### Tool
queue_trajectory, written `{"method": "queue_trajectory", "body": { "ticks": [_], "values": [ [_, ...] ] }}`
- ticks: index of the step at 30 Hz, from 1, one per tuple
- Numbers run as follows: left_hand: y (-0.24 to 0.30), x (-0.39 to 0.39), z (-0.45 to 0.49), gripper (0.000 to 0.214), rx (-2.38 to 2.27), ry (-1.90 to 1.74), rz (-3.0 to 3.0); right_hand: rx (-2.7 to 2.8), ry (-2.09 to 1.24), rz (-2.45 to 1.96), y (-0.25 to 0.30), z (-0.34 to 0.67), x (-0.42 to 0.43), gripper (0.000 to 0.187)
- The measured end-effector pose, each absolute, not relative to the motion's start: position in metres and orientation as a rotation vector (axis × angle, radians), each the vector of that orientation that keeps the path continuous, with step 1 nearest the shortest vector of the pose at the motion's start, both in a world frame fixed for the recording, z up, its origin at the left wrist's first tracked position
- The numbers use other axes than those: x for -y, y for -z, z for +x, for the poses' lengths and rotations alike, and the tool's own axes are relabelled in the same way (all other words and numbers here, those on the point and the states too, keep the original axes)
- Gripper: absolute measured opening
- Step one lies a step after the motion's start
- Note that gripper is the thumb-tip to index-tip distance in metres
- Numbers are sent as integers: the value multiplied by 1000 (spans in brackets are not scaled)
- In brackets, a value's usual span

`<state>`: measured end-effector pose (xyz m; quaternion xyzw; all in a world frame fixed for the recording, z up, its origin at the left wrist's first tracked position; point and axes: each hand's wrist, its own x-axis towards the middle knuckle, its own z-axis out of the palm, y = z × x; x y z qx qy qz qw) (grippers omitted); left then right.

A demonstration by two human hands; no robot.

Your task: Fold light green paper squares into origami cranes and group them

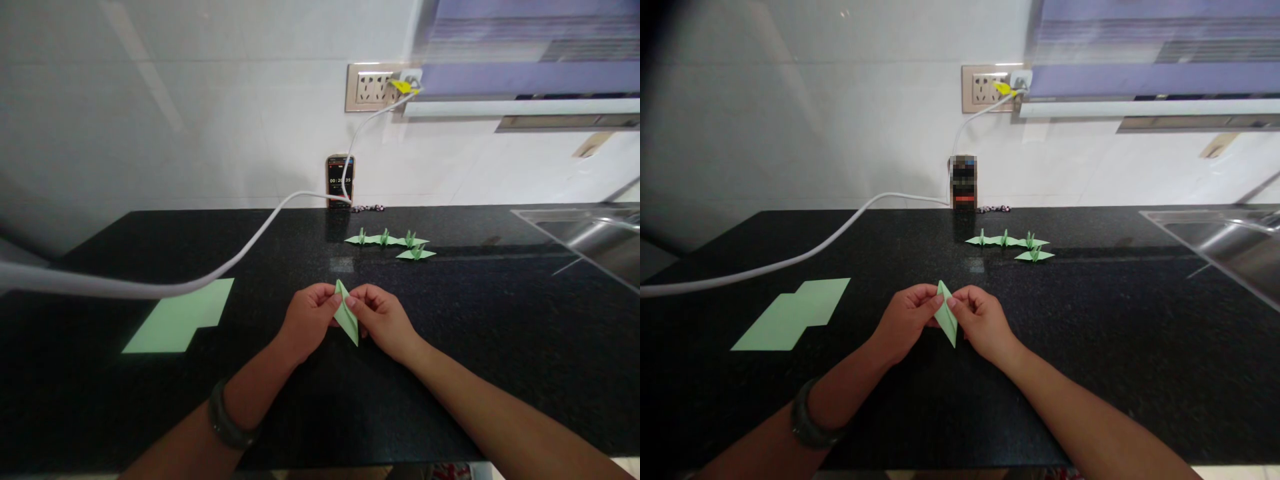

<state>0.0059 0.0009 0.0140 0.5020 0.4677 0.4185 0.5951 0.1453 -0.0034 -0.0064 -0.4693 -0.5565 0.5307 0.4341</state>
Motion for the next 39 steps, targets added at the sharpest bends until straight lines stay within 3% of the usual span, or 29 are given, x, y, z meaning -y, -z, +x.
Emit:
{"method": "queue_trajectory", "body": {
  "ticks": [21,27,33,39],
  "values": [
    [-17,-3,1,16,-1165,-934,1322,1512,-1545,-1198,-4,160,0,22],
    [-14,-2,3,17,-1143,-836,1241,1294,-1507,-1125,-4,163,-6,21],
    [-12,-7,1,22,-1260,-1130,1077,1096,-1510,-1005,-7,164,-9,40],
    [-12,-7,1,23,-1269,-1193,1034,1444,-1393,-1118,-7,159,-1,27]
  ]
}}
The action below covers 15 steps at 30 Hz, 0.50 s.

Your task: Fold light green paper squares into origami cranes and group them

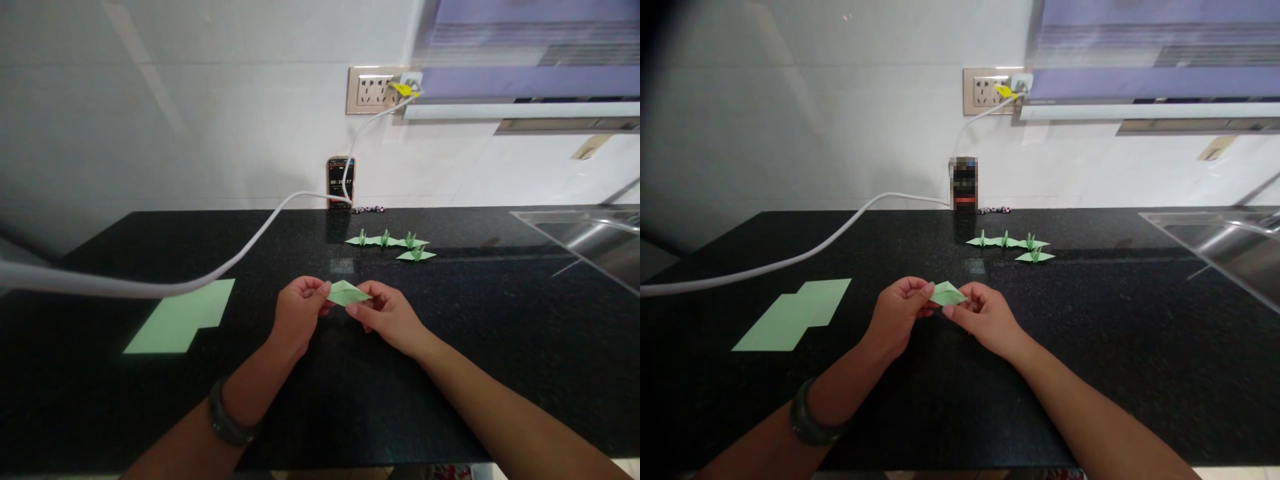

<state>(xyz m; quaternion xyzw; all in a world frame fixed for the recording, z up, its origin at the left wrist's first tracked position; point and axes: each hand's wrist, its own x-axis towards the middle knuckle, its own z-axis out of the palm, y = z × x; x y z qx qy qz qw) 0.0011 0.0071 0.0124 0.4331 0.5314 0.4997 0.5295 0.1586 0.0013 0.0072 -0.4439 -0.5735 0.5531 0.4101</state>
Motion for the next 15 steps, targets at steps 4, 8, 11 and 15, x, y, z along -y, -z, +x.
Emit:
{"method": "queue_trajectory", "body": {
  "ticks": [4,8,11,15],
  "values": [
    [-11,-3,4,22,-1226,-1092,1048,1363,-1240,-1235,-6,155,-3,18],
    [-12,0,6,28,-1130,-966,1076,1364,-1210,-1184,-5,158,-5,18],
    [-15,4,9,31,-1033,-869,1104,1404,-1263,-1124,-4,159,-5,17],
    [-17,7,12,25,-962,-839,1111,1448,-1309,-1100,-3,160,-4,17]
  ]
}}
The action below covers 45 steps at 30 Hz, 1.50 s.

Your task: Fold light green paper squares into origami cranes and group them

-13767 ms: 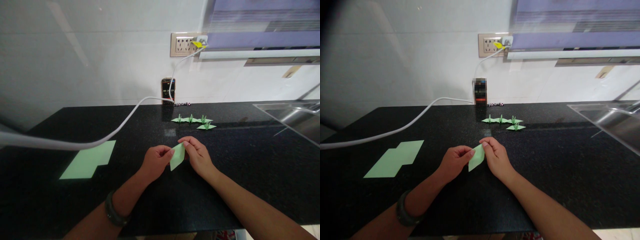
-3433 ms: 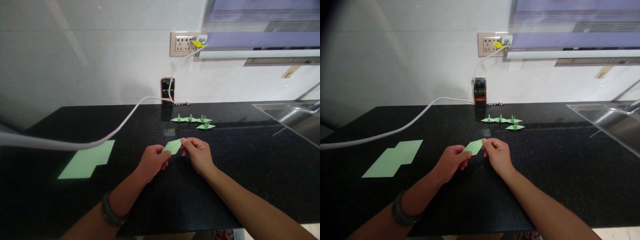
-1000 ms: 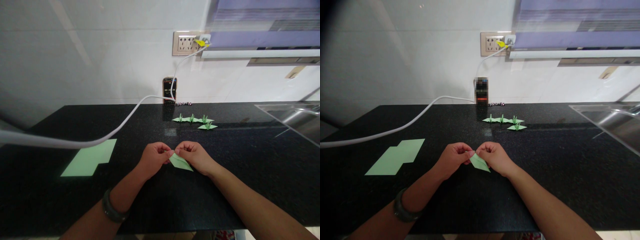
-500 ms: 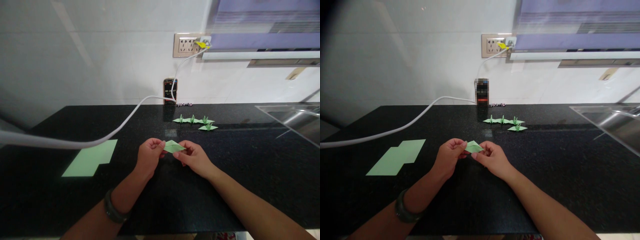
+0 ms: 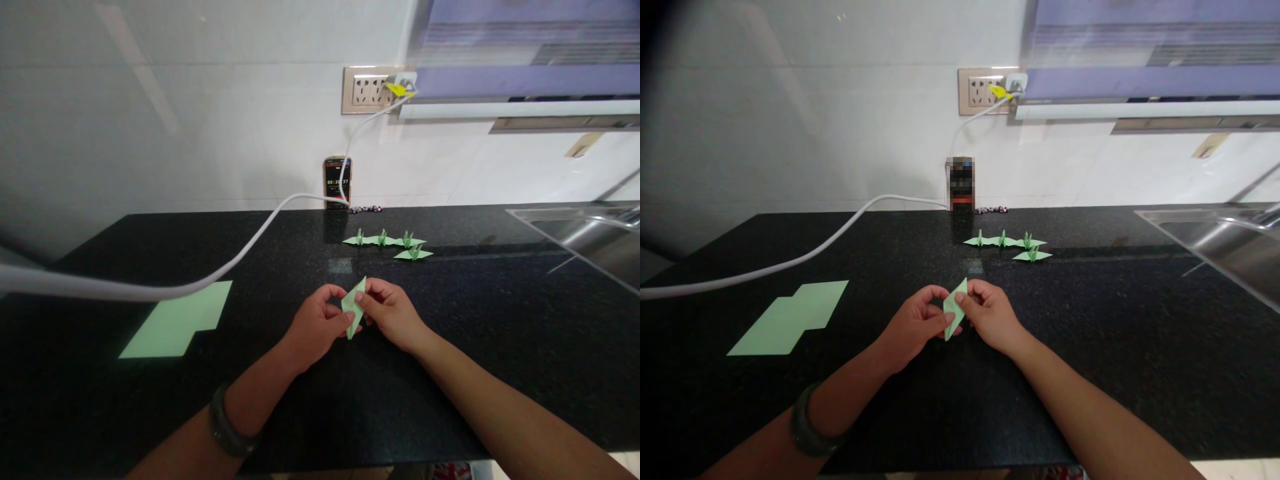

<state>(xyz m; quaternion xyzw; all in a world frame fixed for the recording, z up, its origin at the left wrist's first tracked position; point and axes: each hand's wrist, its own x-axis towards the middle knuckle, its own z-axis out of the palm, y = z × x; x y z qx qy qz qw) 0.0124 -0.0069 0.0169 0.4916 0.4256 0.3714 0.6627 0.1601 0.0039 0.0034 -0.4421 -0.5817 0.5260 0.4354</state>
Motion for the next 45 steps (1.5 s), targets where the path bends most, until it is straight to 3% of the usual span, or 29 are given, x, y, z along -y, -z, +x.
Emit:
{"method": "queue_trajectory", "body": {
  "ticks": [11,45],
  "values": [
    [-15,7,12,22,-1053,-820,1268,1485,-1189,-1102,-3,160,-5,7],
    [-18,8,13,21,-1119,-749,1252,1457,-1058,-1173,0,163,-5,19]
  ]
}}
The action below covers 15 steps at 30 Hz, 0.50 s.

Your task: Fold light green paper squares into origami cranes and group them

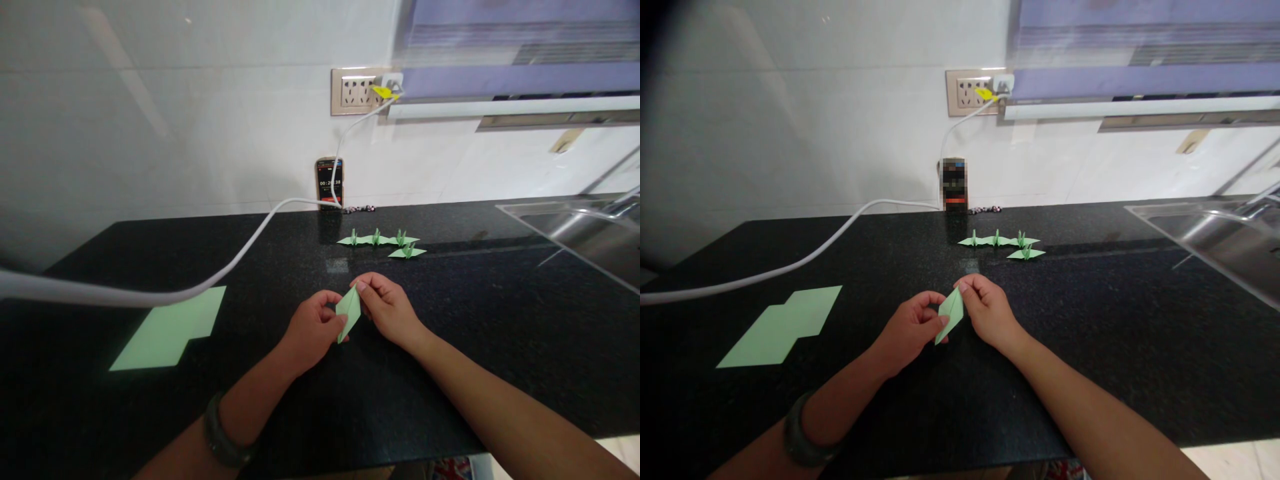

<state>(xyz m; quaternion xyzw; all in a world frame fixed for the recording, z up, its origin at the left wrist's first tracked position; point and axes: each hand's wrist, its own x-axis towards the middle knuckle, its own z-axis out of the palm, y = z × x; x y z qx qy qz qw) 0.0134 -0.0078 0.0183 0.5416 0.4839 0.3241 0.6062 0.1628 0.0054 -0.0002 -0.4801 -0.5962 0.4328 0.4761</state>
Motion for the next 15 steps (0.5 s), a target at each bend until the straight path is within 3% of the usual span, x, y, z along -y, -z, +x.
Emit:
{"method": "queue_trajectory", "body": {
  "ticks": [15],
  "values": [
    [-7,8,12,36,-1098,-936,1324,1251,-1447,-1043,-5,148,3,26]
  ]
}}
